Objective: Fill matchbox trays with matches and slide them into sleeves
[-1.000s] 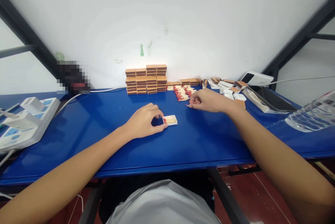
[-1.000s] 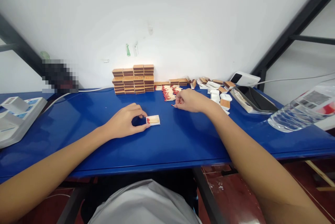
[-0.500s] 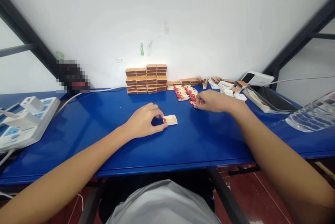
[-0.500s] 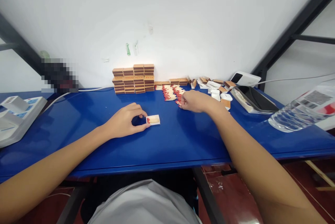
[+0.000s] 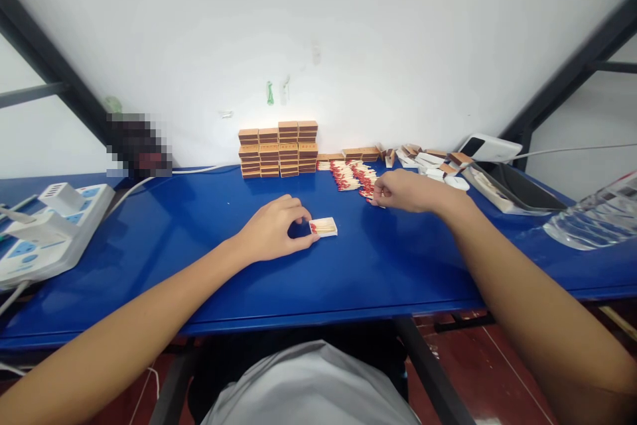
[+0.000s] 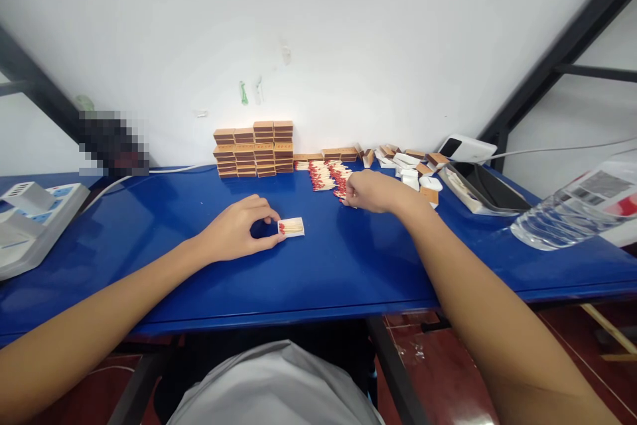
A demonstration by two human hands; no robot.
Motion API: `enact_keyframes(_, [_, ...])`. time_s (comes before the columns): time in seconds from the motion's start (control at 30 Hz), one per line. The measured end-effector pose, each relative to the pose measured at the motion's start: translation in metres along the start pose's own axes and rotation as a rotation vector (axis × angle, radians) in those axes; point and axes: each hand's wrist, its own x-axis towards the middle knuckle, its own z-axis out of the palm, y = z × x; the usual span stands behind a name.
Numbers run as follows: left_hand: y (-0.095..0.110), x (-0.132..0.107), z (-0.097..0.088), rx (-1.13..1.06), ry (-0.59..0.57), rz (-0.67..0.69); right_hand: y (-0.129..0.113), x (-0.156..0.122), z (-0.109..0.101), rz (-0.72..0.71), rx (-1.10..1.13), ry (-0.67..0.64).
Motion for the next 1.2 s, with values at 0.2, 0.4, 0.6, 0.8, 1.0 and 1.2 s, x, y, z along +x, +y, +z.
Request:
enact_keyframes(0.2, [0.001, 0.000, 0.000, -0.007, -0.002, -0.010, -0.015, -0.004, 0.002, -0.199, 0.140, 0.038])
enact_keyframes(0.4, [0.001, -0.001, 0.001, -0.007, 0.003, -0.008, -0.038, -0.010, 0.003, -0.327, 0.218, 0.073])
enact_keyframes(0.6, [0.001, 0.000, 0.001, -0.007, 0.002, -0.005, -0.021, -0.009, 0.000, -0.211, 0.132, -0.001])
enact_keyframes(0.8, [0.000, 0.000, 0.001, -0.008, -0.003, -0.008, -0.011, -0.004, 0.002, -0.174, 0.113, 0.000])
enact_keyframes(1.0, [0.001, 0.000, 0.001, 0.005, -0.003, 0.005, -0.010, -0.001, 0.004, -0.184, 0.131, 0.003])
enact_keyframes(1.2, [0.001, -0.001, 0.000, 0.002, 0.001, 0.003, -0.019, -0.007, 0.001, -0.253, 0.167, 0.003])
